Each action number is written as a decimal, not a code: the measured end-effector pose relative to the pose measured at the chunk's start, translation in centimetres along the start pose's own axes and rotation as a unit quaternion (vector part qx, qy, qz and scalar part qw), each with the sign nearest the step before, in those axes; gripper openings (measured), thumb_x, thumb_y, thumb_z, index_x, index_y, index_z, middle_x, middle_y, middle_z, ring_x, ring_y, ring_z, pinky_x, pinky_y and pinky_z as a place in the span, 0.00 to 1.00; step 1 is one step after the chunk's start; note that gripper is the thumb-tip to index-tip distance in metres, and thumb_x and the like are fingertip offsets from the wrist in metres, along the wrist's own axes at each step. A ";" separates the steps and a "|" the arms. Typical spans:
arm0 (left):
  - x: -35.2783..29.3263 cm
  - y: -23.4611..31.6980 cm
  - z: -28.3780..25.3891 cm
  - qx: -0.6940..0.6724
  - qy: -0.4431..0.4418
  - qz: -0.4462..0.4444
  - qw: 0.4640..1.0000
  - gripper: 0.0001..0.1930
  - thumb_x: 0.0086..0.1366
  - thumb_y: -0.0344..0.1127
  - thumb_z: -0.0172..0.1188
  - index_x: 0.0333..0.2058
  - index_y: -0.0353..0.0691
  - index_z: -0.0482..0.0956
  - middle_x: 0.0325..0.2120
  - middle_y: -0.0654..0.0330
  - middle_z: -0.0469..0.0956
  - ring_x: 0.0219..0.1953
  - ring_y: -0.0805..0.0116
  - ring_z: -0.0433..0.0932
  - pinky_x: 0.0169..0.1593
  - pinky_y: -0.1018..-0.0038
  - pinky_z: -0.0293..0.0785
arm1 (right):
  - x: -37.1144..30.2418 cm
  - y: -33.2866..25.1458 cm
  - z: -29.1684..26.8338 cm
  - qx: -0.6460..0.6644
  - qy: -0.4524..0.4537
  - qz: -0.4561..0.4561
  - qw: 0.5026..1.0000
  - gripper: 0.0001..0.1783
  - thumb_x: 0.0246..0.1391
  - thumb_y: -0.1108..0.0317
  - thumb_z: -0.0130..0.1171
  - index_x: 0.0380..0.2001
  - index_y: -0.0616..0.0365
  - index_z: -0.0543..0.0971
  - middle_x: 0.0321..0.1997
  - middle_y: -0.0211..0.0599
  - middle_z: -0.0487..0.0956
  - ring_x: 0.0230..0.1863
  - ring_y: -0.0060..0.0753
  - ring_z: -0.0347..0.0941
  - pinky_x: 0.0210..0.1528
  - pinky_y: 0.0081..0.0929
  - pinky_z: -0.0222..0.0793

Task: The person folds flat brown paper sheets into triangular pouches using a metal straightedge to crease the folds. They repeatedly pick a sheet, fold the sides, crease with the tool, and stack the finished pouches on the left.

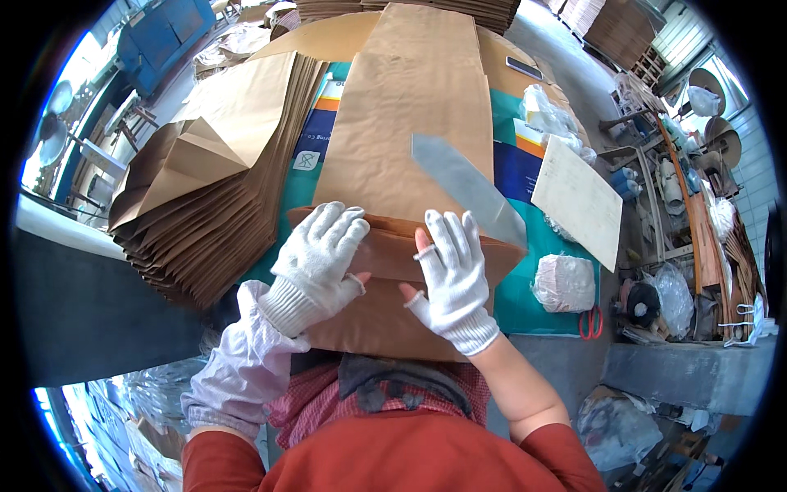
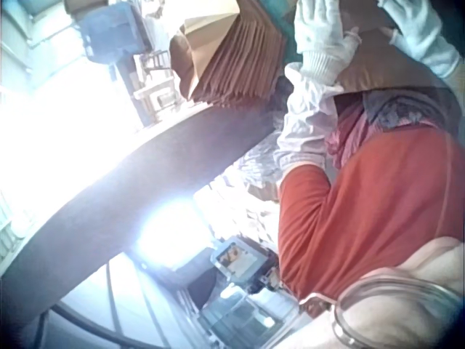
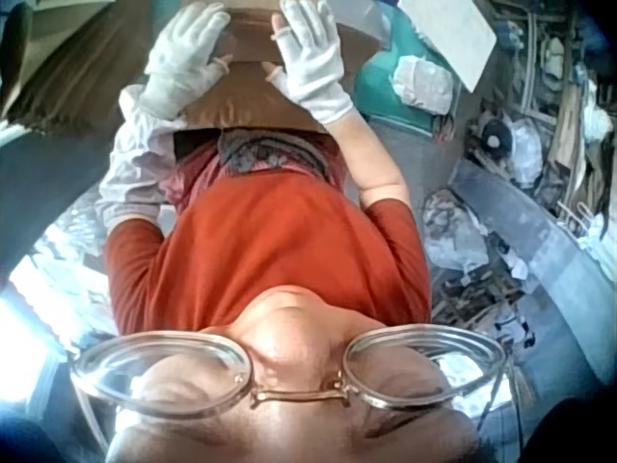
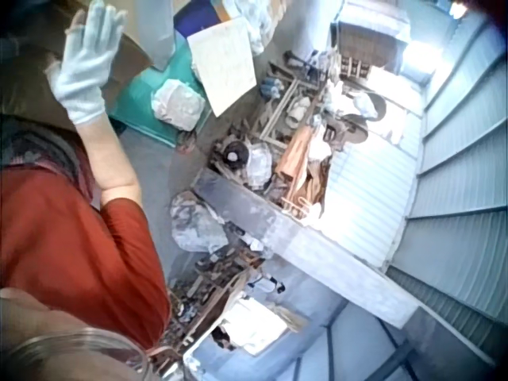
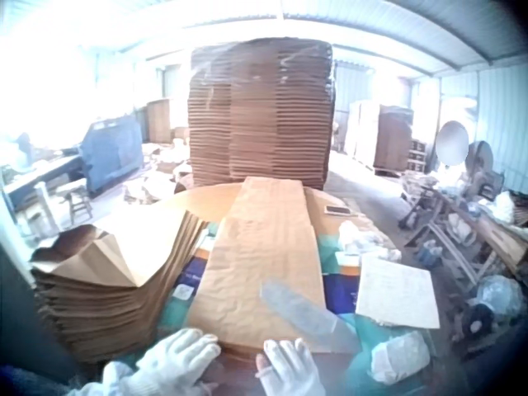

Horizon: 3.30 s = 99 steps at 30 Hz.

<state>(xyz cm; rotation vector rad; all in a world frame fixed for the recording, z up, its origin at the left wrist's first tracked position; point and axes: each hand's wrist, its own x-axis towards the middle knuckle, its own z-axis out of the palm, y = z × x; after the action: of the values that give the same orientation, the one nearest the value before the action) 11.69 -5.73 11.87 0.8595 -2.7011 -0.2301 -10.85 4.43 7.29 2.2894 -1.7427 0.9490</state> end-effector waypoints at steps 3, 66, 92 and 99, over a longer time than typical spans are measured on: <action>0.2 -0.1 -0.4 -0.002 -0.013 -0.001 1.000 0.36 0.50 0.38 0.74 0.59 0.34 0.73 0.63 0.49 0.73 0.68 0.44 0.68 0.70 0.53 0.66 | 1.1 -0.3 0.9 -0.022 0.004 -0.005 1.000 0.43 0.39 0.59 0.76 0.62 0.62 0.75 0.75 0.53 0.64 0.76 0.60 0.57 0.78 0.64 0.50; 11.1 3.3 2.6 -0.105 -0.415 -0.177 0.886 0.27 0.68 0.45 0.58 0.65 0.50 0.76 0.68 0.59 0.72 0.68 0.56 0.71 0.69 0.61 0.69 | -9.1 6.5 1.7 -0.025 -0.185 0.071 0.980 0.33 0.46 0.60 0.71 0.56 0.59 0.78 0.70 0.60 0.67 0.73 0.64 0.60 0.78 0.61 0.50; -6.6 -4.0 11.1 0.035 -0.027 -0.070 0.997 0.48 0.49 0.54 0.75 0.67 0.40 0.68 0.70 0.41 0.62 0.72 0.35 0.58 0.74 0.46 0.54 | -4.3 9.1 8.6 0.005 -0.064 0.012 0.998 0.36 0.52 0.58 0.72 0.62 0.62 0.75 0.68 0.51 0.74 0.70 0.57 0.68 0.76 0.53 0.57; -5.2 -3.0 11.3 0.073 -0.066 -0.088 0.991 0.48 0.50 0.61 0.74 0.66 0.42 0.70 0.70 0.40 0.61 0.73 0.36 0.56 0.76 0.47 0.49 | -3.7 20.3 6.1 -0.322 0.056 0.226 0.918 0.36 0.55 0.45 0.70 0.56 0.60 0.74 0.53 0.50 0.80 0.52 0.53 0.79 0.54 0.46 0.76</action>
<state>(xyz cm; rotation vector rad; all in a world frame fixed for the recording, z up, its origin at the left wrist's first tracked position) 13.62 -4.43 -0.72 1.1658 -2.7921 -0.1325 -27.20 -2.00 -5.17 1.4302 -2.1590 0.4274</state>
